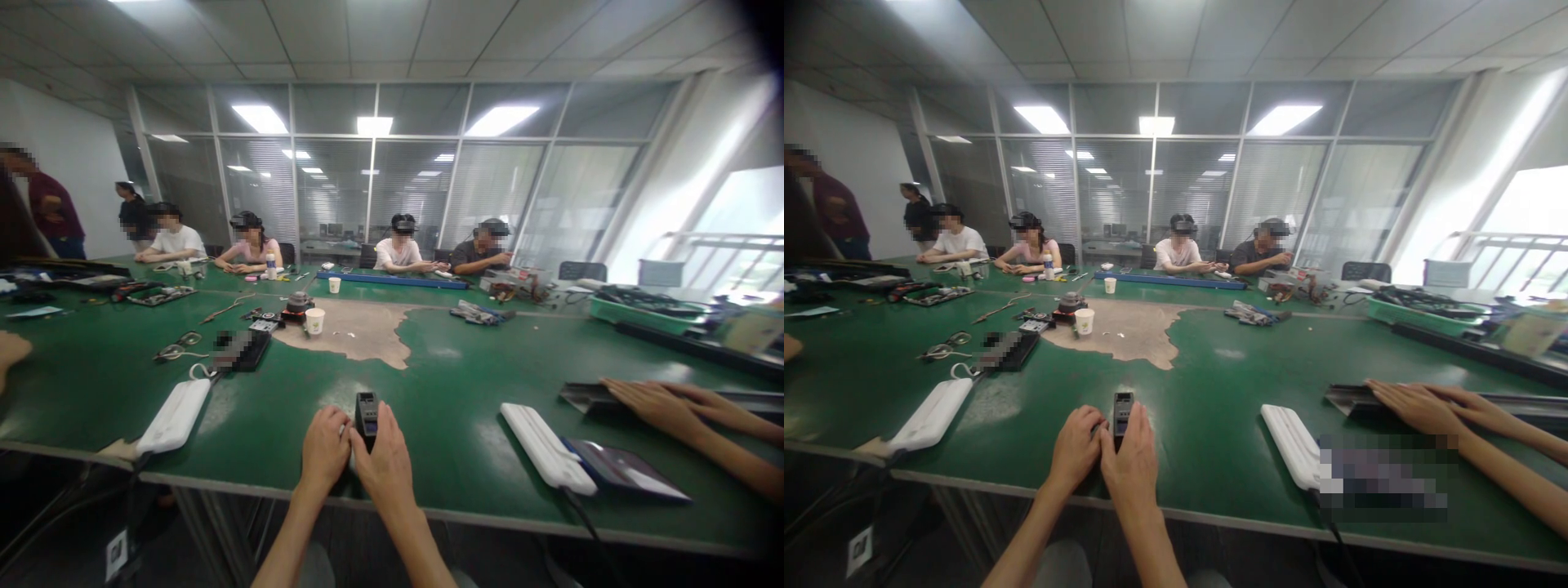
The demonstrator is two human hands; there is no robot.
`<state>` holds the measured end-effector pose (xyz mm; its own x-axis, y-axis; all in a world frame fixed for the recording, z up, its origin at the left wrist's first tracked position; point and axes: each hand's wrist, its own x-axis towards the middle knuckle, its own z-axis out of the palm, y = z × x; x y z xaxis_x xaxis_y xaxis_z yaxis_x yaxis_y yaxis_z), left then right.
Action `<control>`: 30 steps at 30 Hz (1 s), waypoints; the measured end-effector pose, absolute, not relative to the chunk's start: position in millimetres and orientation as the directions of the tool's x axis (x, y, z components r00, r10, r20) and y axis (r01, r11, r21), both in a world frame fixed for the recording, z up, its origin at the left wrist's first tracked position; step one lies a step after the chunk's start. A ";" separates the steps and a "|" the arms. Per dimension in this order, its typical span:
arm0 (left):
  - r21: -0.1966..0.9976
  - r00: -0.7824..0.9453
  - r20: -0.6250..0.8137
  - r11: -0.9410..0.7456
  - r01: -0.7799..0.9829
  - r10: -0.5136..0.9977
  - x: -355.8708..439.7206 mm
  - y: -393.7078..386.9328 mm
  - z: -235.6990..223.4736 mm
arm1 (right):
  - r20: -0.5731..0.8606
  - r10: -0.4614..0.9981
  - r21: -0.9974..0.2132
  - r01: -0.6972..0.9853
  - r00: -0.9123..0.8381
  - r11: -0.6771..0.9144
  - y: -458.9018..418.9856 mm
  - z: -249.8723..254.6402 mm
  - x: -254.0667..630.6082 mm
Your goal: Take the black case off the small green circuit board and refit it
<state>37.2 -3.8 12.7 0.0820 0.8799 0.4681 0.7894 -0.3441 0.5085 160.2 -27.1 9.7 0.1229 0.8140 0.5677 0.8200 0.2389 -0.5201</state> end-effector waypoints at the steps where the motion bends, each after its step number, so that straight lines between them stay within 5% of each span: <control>1: 0.510 0.085 0.465 -0.345 0.788 0.881 37.2 -3.5 12.4 | 0.571 0.811 -0.515 0.826 0.129 0.231 -25.7 10.4 160.4; 15: 0.504 0.086 0.460 -0.340 0.794 0.884 36.8 -2.0 11.6 | 0.514 0.849 -0.478 0.863 0.124 0.163 -15.0 15.7 158.0; 30: 0.498 0.086 0.476 -0.349 0.794 0.875 37.1 -2.8 12.6 | 0.474 0.857 -0.609 0.779 0.204 0.151 -29.9 14.8 159.6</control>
<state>37.1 -2.8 12.6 0.0858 0.8752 0.4761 0.7938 -0.3488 0.4982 159.6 -29.9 14.8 0.2038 0.8567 0.4738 0.7788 0.1514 -0.6088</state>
